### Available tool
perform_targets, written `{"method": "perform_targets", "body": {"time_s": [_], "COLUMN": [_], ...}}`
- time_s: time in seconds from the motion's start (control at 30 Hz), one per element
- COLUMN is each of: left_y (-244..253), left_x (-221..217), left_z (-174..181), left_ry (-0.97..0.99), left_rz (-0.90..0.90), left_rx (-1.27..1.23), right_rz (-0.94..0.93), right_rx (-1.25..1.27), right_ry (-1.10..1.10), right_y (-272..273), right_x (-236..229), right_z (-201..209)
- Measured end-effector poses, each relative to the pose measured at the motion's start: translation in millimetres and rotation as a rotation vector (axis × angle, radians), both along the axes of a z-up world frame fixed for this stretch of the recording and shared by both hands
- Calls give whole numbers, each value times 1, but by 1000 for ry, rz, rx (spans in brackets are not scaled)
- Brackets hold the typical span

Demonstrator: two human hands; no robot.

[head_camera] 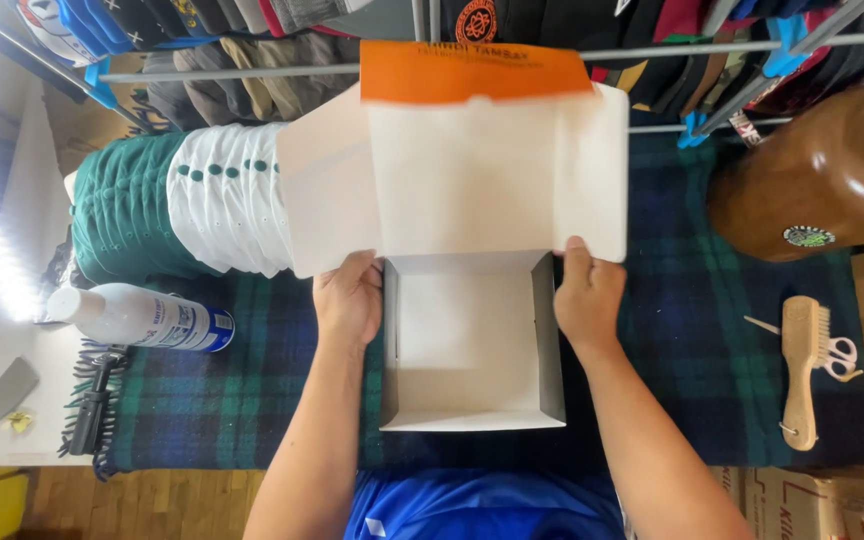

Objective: The person assembles a flat-packed cardboard box by folding its flaps and tucking them into slots to form a rectangular container. They then place a smaller orange box inside the assembled box and close the lid. Finally, they handle a sheet of stickers and another box.

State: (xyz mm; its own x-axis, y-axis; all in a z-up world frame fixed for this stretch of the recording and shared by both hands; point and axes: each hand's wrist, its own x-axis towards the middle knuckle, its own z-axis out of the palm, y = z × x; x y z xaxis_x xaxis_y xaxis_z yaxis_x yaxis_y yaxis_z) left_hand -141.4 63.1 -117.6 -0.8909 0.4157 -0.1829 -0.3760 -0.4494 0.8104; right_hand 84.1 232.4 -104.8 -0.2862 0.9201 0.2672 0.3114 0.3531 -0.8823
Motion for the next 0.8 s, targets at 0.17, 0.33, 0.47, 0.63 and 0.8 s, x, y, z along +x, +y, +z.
{"method": "perform_targets", "body": {"time_s": [0.17,0.33,0.47,0.63,0.8], "left_y": [-32,-56,-72,-75,-78], "left_x": [-17,-28,-33,-32,-27], "left_z": [5,26,32,43,55], "left_ry": [522,1134,1472,1295,1012], "left_rz": [-215,-403,-482,-616,-788], "left_rx": [-254,-453,-547,-463,-329], "right_rz": [47,275,455,616,611], "right_rx": [-246,-273,-115,-48,-326], "right_ry": [212,163,24,-62,380], "right_y": [-13,-13,-10,-16,-18], "right_x": [16,44,60,64,75], "right_z": [26,25,11,9,-12]}}
